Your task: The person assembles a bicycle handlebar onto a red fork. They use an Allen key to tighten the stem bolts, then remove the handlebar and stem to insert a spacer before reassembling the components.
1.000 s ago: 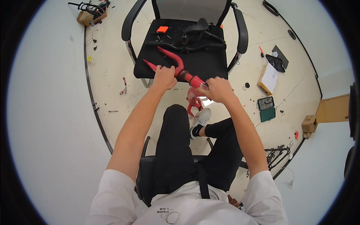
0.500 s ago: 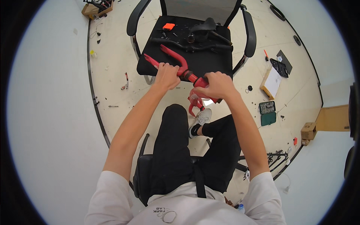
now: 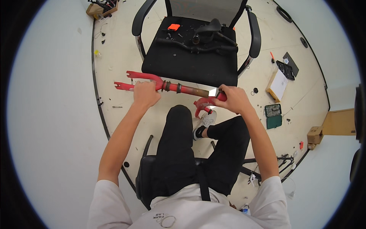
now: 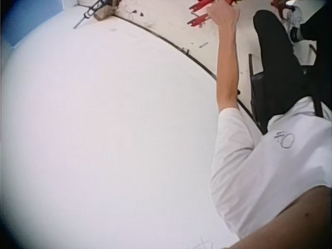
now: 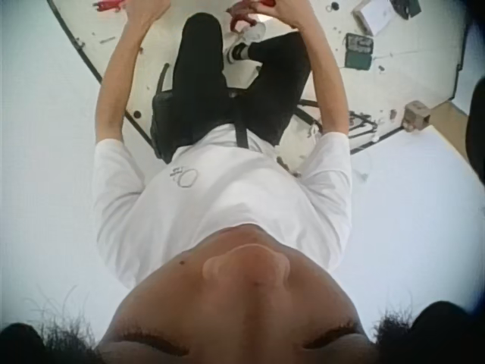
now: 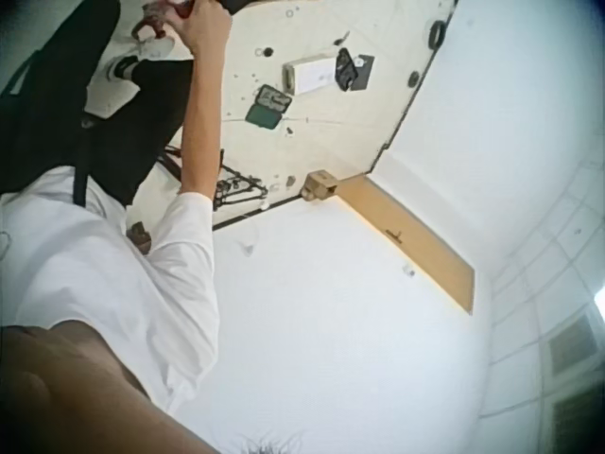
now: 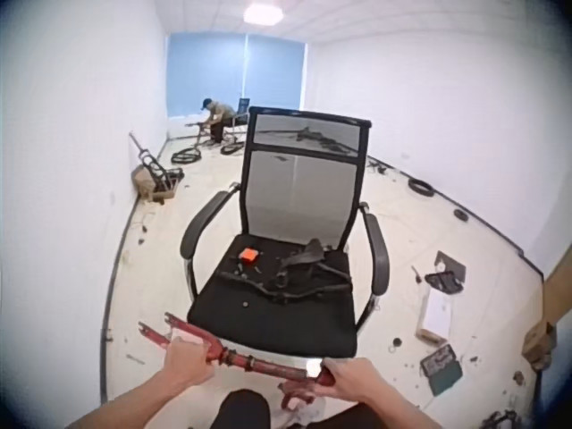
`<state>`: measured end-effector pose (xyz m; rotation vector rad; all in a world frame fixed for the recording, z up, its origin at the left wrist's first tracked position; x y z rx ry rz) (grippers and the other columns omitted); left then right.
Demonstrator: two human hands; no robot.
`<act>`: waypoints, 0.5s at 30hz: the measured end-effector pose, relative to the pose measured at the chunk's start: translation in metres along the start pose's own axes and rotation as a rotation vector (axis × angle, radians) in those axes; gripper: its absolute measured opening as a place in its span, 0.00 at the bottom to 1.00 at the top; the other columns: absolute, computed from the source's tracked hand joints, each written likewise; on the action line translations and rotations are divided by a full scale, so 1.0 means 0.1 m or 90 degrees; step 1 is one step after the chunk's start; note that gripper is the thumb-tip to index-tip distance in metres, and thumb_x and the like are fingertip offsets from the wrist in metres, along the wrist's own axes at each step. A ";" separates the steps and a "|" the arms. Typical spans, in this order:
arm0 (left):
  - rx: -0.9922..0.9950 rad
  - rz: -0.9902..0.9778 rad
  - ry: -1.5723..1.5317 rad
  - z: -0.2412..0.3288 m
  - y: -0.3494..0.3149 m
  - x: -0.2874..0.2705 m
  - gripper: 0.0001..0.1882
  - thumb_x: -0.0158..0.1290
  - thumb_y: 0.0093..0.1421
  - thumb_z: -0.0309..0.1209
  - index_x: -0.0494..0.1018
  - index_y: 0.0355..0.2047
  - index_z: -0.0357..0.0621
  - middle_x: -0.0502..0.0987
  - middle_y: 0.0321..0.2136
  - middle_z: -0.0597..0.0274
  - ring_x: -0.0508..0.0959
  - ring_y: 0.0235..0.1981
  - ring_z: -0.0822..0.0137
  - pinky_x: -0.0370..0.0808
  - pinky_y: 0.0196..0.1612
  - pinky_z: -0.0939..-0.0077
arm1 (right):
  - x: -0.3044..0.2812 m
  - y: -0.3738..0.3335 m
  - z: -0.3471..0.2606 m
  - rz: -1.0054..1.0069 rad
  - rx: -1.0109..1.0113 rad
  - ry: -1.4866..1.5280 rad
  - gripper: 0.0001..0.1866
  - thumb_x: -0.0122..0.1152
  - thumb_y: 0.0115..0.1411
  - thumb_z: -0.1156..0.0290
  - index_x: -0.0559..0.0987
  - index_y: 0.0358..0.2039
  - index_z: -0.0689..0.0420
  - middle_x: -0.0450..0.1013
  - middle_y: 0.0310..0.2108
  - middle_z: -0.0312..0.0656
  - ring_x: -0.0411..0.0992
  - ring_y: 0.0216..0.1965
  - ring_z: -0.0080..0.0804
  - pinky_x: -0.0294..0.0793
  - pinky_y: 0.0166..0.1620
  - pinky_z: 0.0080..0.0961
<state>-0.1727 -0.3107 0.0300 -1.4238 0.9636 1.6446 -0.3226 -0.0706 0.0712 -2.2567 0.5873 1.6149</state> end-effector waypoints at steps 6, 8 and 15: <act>-0.100 -0.030 0.020 -0.48 -0.20 0.01 0.12 0.52 0.41 0.29 0.79 0.27 0.40 0.78 0.21 0.47 0.79 0.26 0.49 0.73 0.37 0.58 | 0.06 0.36 -0.12 0.018 0.018 0.040 0.25 0.63 0.47 0.48 0.78 0.32 0.60 0.76 0.25 0.49 0.76 0.29 0.47 0.76 0.34 0.37; -0.193 -0.075 0.003 -0.69 -0.33 -0.03 0.13 0.52 0.42 0.30 0.80 0.29 0.39 0.79 0.22 0.46 0.79 0.28 0.48 0.75 0.37 0.56 | 0.12 0.52 -0.18 0.003 0.026 0.041 0.27 0.63 0.47 0.46 0.79 0.34 0.60 0.77 0.27 0.49 0.77 0.32 0.48 0.76 0.37 0.36; -0.319 -0.099 -0.145 -1.05 -0.72 -0.01 0.12 0.51 0.43 0.30 0.78 0.27 0.40 0.79 0.24 0.46 0.80 0.30 0.46 0.76 0.37 0.55 | 0.43 1.19 -0.24 -0.124 0.135 0.004 0.35 0.64 0.45 0.38 0.79 0.42 0.57 0.79 0.38 0.49 0.78 0.41 0.44 0.76 0.45 0.36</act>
Point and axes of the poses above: each hand's wrist, its own y-axis towards the middle knuckle, its own x-axis out of the palm, z = x × y, the point moved 10 cm from there along y, towards the middle knuckle
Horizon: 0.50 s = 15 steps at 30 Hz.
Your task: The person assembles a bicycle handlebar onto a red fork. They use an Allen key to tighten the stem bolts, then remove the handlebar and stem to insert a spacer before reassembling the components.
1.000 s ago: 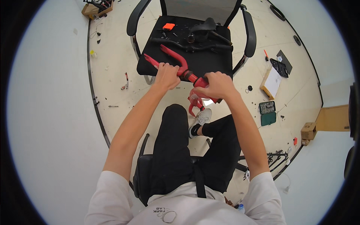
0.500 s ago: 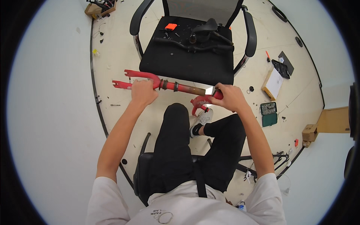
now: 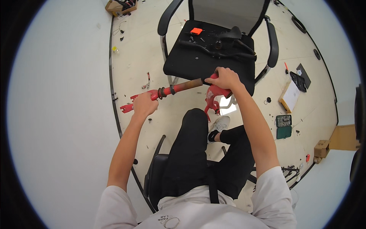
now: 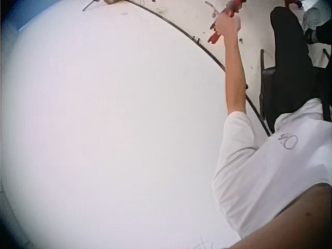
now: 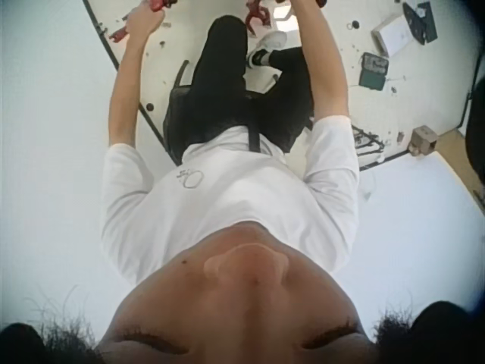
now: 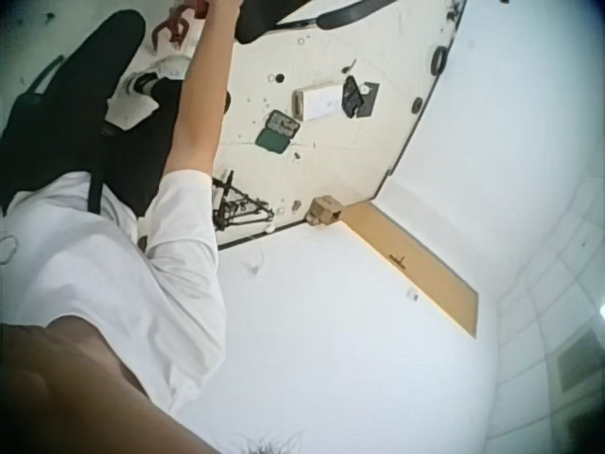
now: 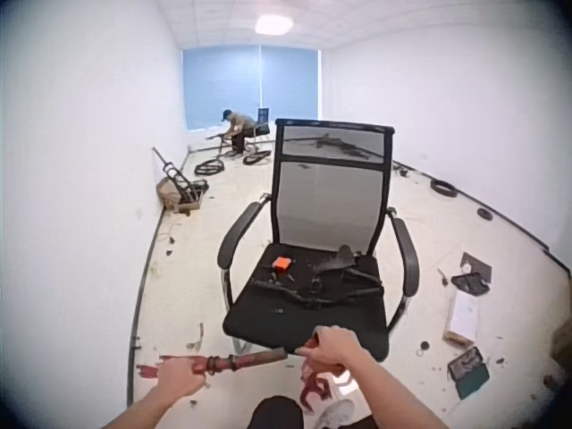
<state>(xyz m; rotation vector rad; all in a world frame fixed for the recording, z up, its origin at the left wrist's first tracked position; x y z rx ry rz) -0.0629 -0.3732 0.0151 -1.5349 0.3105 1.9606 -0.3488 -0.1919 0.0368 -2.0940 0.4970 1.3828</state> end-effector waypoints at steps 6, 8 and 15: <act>0.008 0.003 0.002 -0.14 -0.06 0.17 0.10 0.55 0.45 0.35 0.79 0.25 0.43 0.79 0.23 0.48 0.79 0.29 0.47 0.75 0.35 0.56 | 0.23 0.23 -0.36 -0.045 -0.042 -0.038 0.32 0.64 0.46 0.42 0.80 0.39 0.59 0.78 0.39 0.51 0.77 0.42 0.46 0.76 0.46 0.37; 0.029 0.006 0.008 -0.11 -0.11 0.22 0.10 0.55 0.45 0.36 0.79 0.25 0.43 0.79 0.23 0.47 0.79 0.29 0.47 0.75 0.35 0.56 | 0.24 0.22 -0.40 -0.034 -0.056 -0.052 0.30 0.64 0.46 0.44 0.80 0.38 0.59 0.78 0.38 0.51 0.77 0.41 0.47 0.76 0.46 0.39; 0.043 -0.032 -0.002 -0.08 -0.23 0.29 0.11 0.53 0.45 0.34 0.78 0.24 0.40 0.79 0.23 0.46 0.79 0.28 0.46 0.76 0.34 0.54 | -0.01 -0.44 0.04 0.075 -0.023 -0.010 0.31 0.60 0.49 0.45 0.78 0.40 0.62 0.77 0.35 0.56 0.76 0.38 0.52 0.76 0.44 0.40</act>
Point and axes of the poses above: each hand's wrist, its own y-axis towards the middle knuckle, its own x-axis out of the palm, z = x × y, the point moved 10 cm from there along y, towards the middle knuckle
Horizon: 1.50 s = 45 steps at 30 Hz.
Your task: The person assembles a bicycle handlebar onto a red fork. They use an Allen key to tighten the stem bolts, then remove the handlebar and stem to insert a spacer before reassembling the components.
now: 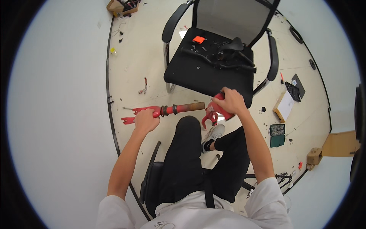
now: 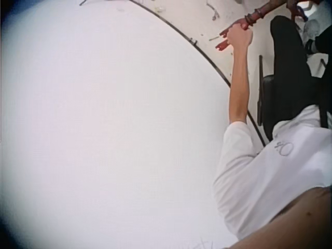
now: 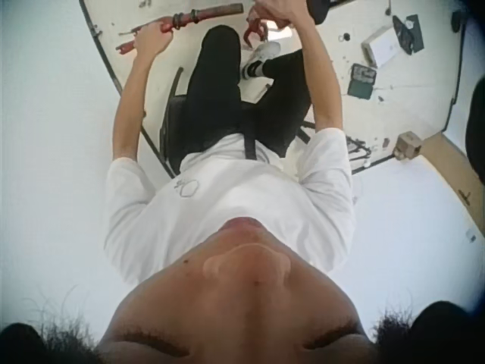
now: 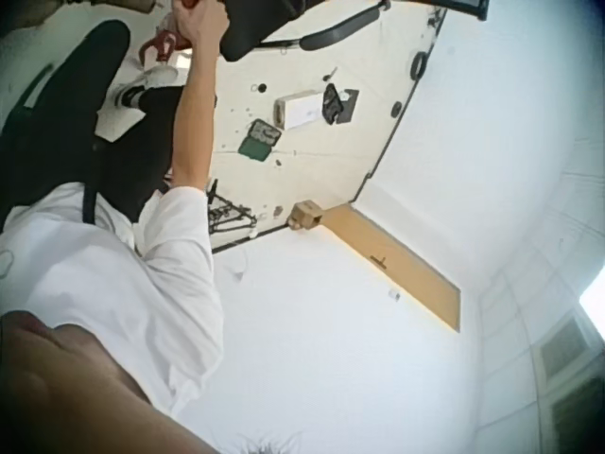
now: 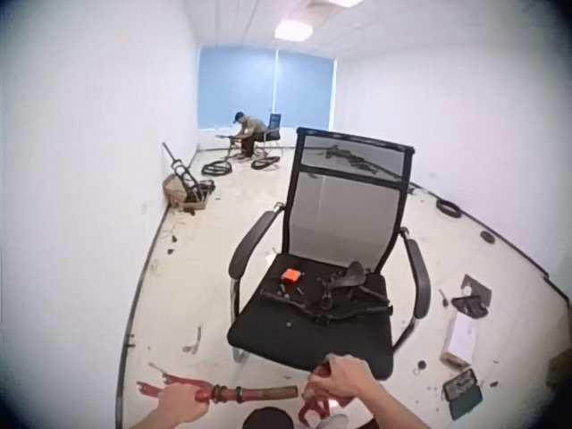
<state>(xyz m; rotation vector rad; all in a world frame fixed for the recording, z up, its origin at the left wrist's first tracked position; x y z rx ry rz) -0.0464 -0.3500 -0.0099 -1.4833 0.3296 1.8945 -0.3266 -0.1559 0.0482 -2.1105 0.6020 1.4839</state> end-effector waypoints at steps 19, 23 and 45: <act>0.035 -0.001 0.010 0.63 -0.27 -0.26 0.12 0.53 0.46 0.34 0.80 0.29 0.45 0.78 0.22 0.47 0.79 0.28 0.46 0.76 0.35 0.58 | -0.10 -0.44 1.05 0.143 0.225 0.272 0.38 0.63 0.47 0.40 0.79 0.42 0.66 0.77 0.37 0.58 0.77 0.41 0.53 0.75 0.46 0.38; 0.043 0.022 -0.003 0.63 -0.28 -0.25 0.11 0.53 0.47 0.34 0.80 0.29 0.44 0.78 0.22 0.46 0.79 0.28 0.46 0.75 0.35 0.56 | -0.36 -0.48 0.90 0.180 0.187 0.216 0.32 0.63 0.51 0.46 0.77 0.41 0.65 0.77 0.33 0.53 0.77 0.38 0.48 0.75 0.43 0.36; 0.215 0.086 0.057 1.00 -0.43 -0.42 0.07 0.54 0.44 0.30 0.78 0.24 0.43 0.76 0.18 0.52 0.75 0.24 0.47 0.71 0.31 0.53 | -0.57 -1.48 -0.14 0.122 -0.083 0.248 0.25 0.73 0.42 0.58 0.82 0.37 0.62 0.79 0.29 0.45 0.77 0.28 0.37 0.74 0.34 0.30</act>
Point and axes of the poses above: each hand's wrist, its own y-axis towards the middle knuckle, its own x-axis out of the palm, z = x × y, the point moved 10 cm from there along y, towards the middle knuckle
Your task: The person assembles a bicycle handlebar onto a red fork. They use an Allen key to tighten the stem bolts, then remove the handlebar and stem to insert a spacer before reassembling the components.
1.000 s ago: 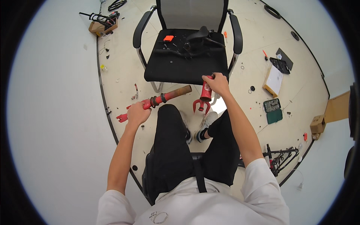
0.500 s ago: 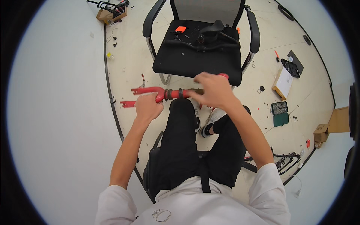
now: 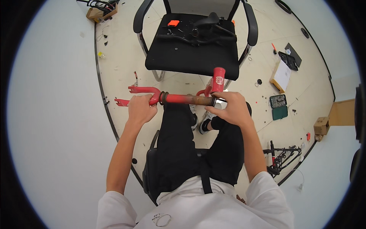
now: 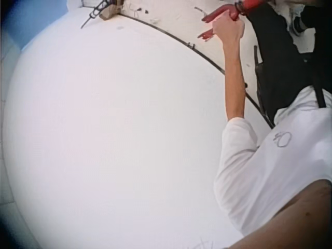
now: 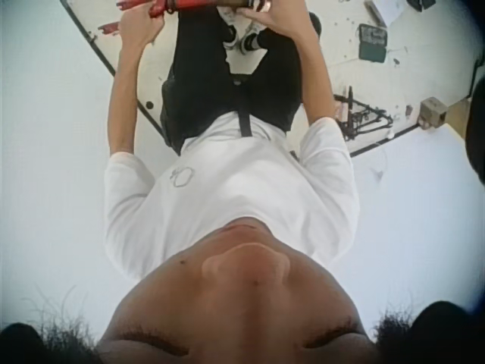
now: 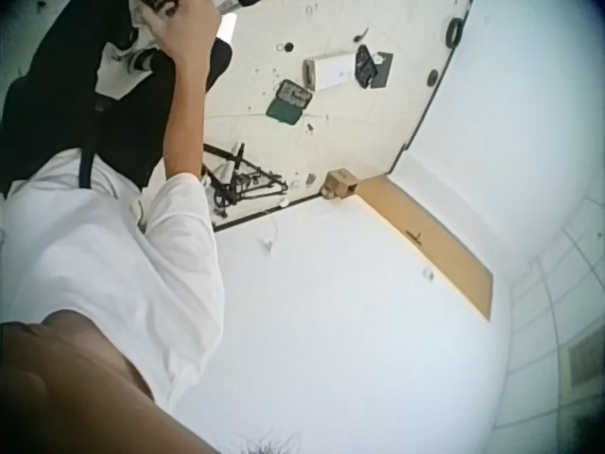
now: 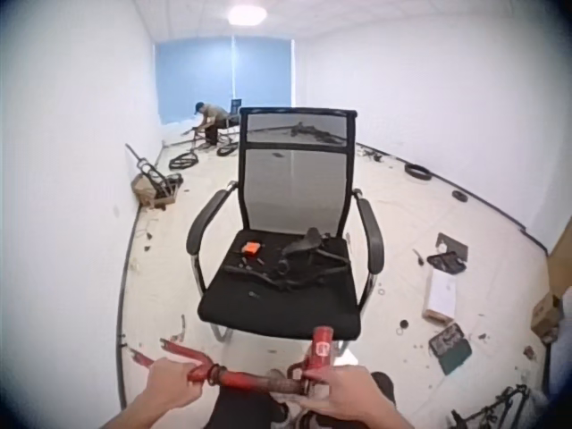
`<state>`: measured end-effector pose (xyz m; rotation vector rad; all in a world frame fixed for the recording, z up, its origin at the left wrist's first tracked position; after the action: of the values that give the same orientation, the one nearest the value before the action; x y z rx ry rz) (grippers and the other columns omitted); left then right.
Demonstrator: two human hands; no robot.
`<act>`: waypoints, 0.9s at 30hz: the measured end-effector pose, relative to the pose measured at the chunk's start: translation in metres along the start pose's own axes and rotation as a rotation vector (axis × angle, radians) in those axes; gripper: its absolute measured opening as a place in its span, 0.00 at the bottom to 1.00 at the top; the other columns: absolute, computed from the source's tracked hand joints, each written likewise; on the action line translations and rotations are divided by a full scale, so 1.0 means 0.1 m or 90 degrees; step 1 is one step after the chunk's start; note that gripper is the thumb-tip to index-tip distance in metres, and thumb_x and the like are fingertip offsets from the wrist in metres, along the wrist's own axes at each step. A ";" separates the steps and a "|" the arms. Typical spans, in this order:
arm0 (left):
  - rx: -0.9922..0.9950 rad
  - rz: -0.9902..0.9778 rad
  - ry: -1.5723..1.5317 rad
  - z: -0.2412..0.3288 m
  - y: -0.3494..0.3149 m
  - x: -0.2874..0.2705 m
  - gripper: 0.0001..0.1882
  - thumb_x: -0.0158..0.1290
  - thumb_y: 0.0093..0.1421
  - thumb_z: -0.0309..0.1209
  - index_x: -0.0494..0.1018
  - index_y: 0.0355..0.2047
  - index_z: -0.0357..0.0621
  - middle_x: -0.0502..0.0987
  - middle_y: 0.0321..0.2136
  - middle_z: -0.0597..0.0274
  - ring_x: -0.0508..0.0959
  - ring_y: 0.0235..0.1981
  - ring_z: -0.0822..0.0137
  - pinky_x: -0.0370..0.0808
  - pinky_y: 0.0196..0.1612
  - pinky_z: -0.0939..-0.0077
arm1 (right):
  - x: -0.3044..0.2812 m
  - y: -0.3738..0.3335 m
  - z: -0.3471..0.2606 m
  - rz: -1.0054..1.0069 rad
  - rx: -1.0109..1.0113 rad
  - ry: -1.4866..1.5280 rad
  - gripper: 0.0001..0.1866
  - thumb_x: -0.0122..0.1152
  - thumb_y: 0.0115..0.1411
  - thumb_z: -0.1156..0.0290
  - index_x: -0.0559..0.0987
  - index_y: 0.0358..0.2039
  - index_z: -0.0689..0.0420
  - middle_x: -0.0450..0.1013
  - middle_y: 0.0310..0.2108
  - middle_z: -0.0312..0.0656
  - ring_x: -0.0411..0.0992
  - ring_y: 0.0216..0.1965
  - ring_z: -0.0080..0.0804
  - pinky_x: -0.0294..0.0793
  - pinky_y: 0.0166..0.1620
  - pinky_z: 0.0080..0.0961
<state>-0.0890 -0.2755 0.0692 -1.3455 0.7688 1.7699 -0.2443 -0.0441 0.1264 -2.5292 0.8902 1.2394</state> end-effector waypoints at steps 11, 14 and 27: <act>-0.043 0.042 -0.054 -0.19 0.03 -0.04 0.07 0.56 0.46 0.32 0.77 0.25 0.43 0.75 0.17 0.51 0.76 0.23 0.48 0.70 0.28 0.58 | 0.34 -0.47 0.83 0.450 0.329 0.240 0.24 0.76 0.44 0.60 0.76 0.30 0.67 0.77 0.24 0.45 0.73 0.22 0.25 0.72 0.29 0.22; -0.084 0.035 -0.062 -0.22 0.06 -0.16 0.07 0.56 0.46 0.33 0.77 0.24 0.43 0.75 0.17 0.51 0.75 0.22 0.48 0.70 0.27 0.59 | 0.42 -0.50 0.85 0.524 0.363 0.220 0.24 0.76 0.43 0.59 0.75 0.28 0.66 0.76 0.22 0.46 0.76 0.23 0.30 0.74 0.30 0.24; -0.113 -0.012 -0.053 -0.25 0.09 -0.03 0.08 0.56 0.47 0.34 0.78 0.25 0.43 0.76 0.18 0.49 0.76 0.23 0.47 0.71 0.29 0.60 | 0.58 -0.69 0.69 0.701 0.371 0.168 0.25 0.77 0.44 0.60 0.77 0.33 0.67 0.77 0.24 0.45 0.78 0.26 0.33 0.75 0.34 0.26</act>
<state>-0.0832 -0.3015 0.0659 -1.3796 0.5626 1.9029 -0.2215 0.0140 0.0315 -1.6918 2.4420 0.5986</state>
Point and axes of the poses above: each hand's wrist, its own y-axis towards the middle knuckle, its own x-axis out of the palm, z = x × y, the point moved 10 cm from there along y, towards the middle knuckle
